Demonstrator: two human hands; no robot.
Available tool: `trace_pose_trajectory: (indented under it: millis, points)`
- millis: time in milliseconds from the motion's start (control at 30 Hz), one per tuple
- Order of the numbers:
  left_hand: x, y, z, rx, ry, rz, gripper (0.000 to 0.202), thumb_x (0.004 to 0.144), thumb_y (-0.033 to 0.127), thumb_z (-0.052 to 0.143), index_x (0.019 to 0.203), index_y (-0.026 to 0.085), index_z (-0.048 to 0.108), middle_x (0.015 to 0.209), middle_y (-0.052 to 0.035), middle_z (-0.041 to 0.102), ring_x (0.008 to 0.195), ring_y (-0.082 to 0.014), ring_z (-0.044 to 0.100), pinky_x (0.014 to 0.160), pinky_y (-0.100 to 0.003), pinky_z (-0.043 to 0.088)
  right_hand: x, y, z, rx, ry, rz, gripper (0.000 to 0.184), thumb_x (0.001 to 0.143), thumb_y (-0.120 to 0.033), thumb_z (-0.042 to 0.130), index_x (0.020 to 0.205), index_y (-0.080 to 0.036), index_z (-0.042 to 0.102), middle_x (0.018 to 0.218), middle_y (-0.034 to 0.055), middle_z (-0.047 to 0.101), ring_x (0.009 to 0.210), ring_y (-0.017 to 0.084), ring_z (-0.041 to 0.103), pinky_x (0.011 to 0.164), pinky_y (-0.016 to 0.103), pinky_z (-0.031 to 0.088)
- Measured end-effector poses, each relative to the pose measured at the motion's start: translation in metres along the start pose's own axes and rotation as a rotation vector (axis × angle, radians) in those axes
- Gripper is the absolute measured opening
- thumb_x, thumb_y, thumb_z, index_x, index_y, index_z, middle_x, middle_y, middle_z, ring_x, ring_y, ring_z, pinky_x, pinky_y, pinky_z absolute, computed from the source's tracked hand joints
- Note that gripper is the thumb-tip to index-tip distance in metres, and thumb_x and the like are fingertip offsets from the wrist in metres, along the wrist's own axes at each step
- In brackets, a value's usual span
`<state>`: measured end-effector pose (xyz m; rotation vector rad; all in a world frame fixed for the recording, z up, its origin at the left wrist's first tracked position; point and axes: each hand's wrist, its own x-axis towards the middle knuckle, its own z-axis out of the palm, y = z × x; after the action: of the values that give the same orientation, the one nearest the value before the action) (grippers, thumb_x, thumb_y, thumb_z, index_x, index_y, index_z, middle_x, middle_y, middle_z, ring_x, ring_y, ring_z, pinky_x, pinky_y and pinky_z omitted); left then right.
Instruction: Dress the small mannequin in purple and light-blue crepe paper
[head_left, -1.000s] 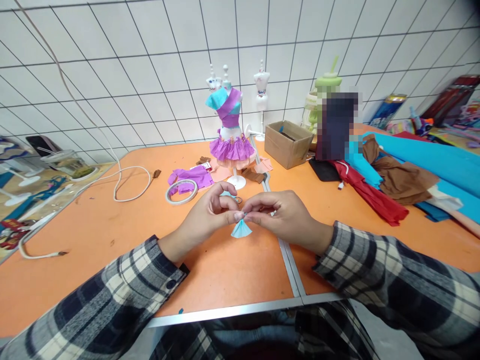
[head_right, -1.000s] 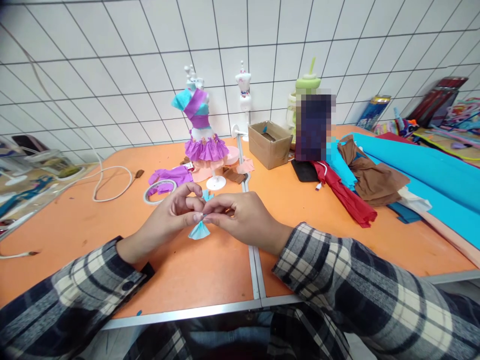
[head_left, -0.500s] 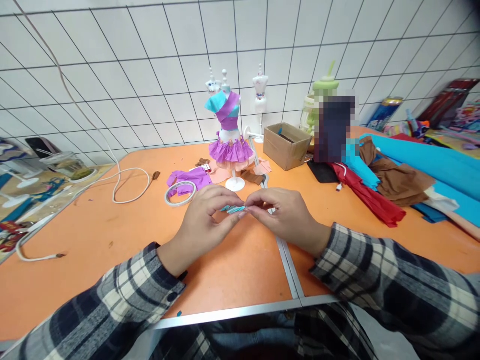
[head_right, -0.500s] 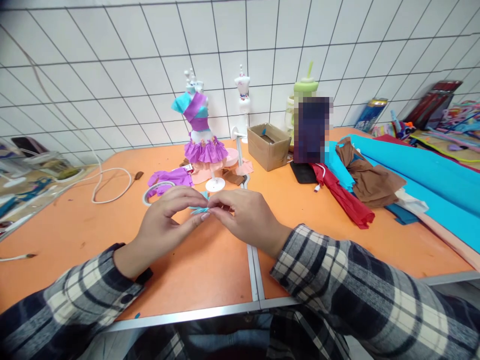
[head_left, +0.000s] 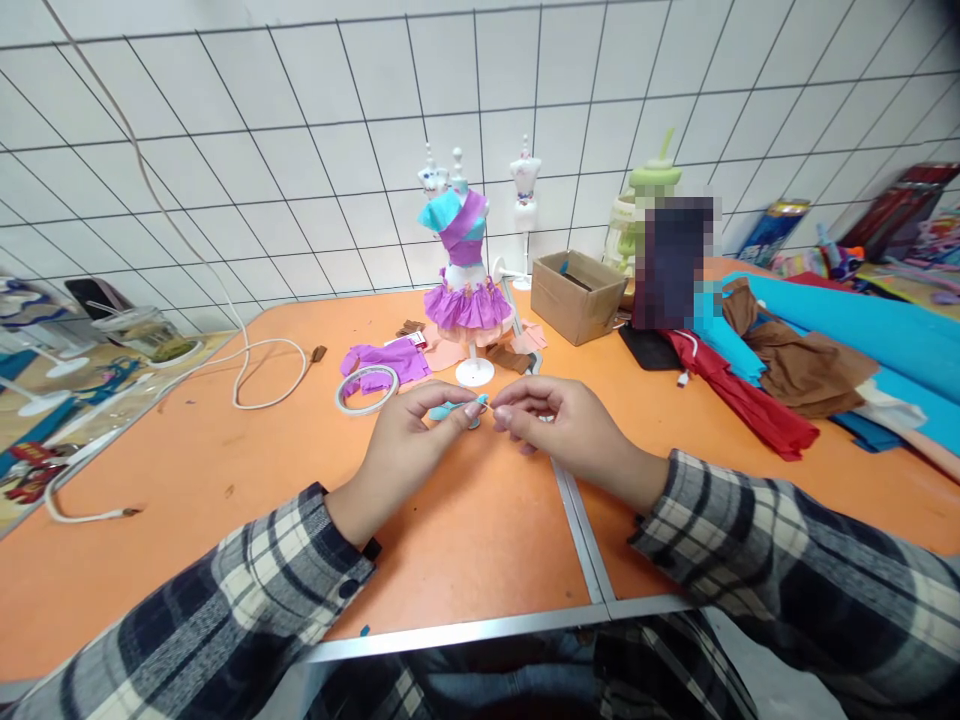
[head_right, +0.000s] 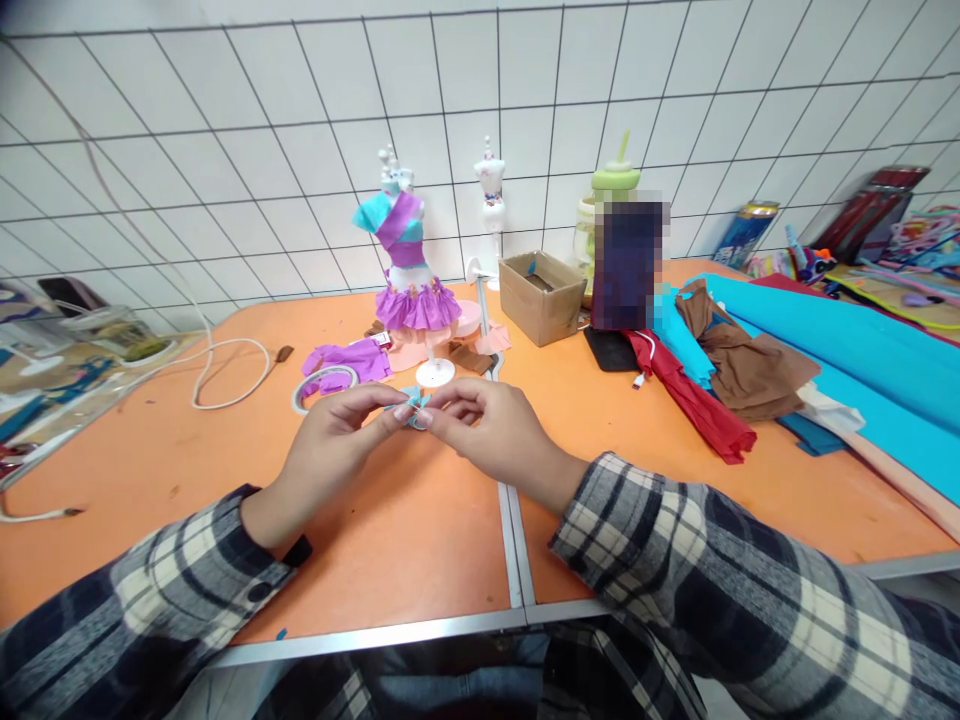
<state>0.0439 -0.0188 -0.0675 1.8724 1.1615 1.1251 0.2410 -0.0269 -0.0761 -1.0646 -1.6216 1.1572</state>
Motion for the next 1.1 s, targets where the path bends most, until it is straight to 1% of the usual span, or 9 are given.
trace_pose_trajectory:
  millis: [100,233,300,400,500,633,733,967,1100]
  points:
    - [-0.001,0.001,0.001,0.059,0.025,0.032,0.015,0.084,0.036,0.069,0.082,0.022,0.073,0.082,-0.0031,0.074,0.079,-0.0202,0.066,0.079,-0.033,0.05,0.003,0.004,0.0,0.27,-0.097,0.204,0.027,0.079,-0.044,0.073,0.086,-0.018,0.069,0.082,0.0043,0.07,0.066,0.012,0.063,0.051,0.02,0.053]
    - [-0.002,0.002,0.001,0.139,0.017,0.115,0.014,0.089,0.032,0.065,0.083,0.021,0.071,0.084,-0.0037,0.073,0.081,-0.0199,0.066,0.08,-0.034,0.05,0.006,0.007,-0.002,0.451,-0.125,0.298,0.028,0.073,-0.041,0.079,0.083,-0.018,0.069,0.081,0.0026,0.067,0.066,0.009,0.059,0.05,0.018,0.054]
    - [-0.003,0.003,-0.001,0.196,-0.019,0.253,0.013,0.09,0.028,0.062,0.083,0.02,0.07,0.082,-0.0042,0.072,0.08,-0.019,0.065,0.078,-0.033,0.049,0.007,0.006,-0.005,0.489,-0.178,0.354,0.029,0.069,-0.04,0.082,0.081,-0.017,0.068,0.078,0.0019,0.065,0.064,0.009,0.056,0.049,0.018,0.055]
    - [-0.003,0.004,-0.008,0.366,-0.129,0.584,0.009,0.09,0.019,0.06,0.088,0.019,0.069,0.082,-0.0043,0.071,0.081,-0.0189,0.063,0.079,-0.035,0.048,0.009,0.005,-0.008,0.487,-0.301,0.425,0.033,0.063,-0.038,0.085,0.08,-0.016,0.068,0.076,0.0017,0.064,0.062,0.009,0.055,0.046,0.019,0.055]
    - [0.0,0.004,-0.015,0.541,-0.25,0.806,0.014,0.089,0.015,0.056,0.094,0.019,0.068,0.085,-0.0053,0.072,0.081,-0.0197,0.062,0.08,-0.037,0.048,0.01,0.008,-0.011,0.378,-0.374,0.406,0.032,0.064,-0.038,0.084,0.08,-0.016,0.068,0.074,0.0013,0.063,0.062,0.009,0.056,0.045,0.017,0.053]
    - [0.003,0.002,-0.018,0.627,-0.407,0.853,0.017,0.089,0.016,0.053,0.094,0.019,0.069,0.082,-0.006,0.072,0.082,-0.0213,0.063,0.079,-0.038,0.048,0.012,0.014,-0.011,0.176,-0.397,0.312,0.023,0.071,-0.035,0.078,0.082,-0.016,0.068,0.073,0.0002,0.062,0.062,0.009,0.056,0.046,0.017,0.051]
    - [0.004,0.0,-0.016,0.625,-0.429,0.824,0.018,0.088,0.017,0.054,0.093,0.019,0.07,0.082,-0.0068,0.072,0.084,-0.0224,0.063,0.081,-0.039,0.048,0.013,0.015,-0.01,0.013,-0.375,0.192,0.017,0.076,-0.032,0.072,0.081,-0.017,0.068,0.07,-0.0012,0.061,0.059,0.009,0.055,0.047,0.019,0.049]
    - [0.003,-0.003,-0.012,0.574,-0.408,0.604,0.014,0.083,0.016,0.055,0.082,0.017,0.069,0.077,-0.0052,0.069,0.076,-0.0202,0.061,0.077,-0.037,0.046,0.007,0.011,-0.008,-0.441,-0.179,-0.323,0.005,0.082,-0.018,0.067,0.078,-0.017,0.071,0.072,-0.0007,0.068,0.066,0.011,0.059,0.063,0.023,0.043]
    - [0.001,0.0,-0.009,0.533,-0.344,0.477,0.014,0.08,0.016,0.056,0.082,0.016,0.069,0.077,-0.0056,0.069,0.077,-0.0208,0.061,0.072,-0.034,0.046,0.001,0.006,-0.009,-0.71,-0.087,-0.621,0.012,0.09,-0.025,0.064,0.084,-0.017,0.071,0.08,0.0018,0.071,0.074,0.014,0.061,0.066,0.026,0.041]
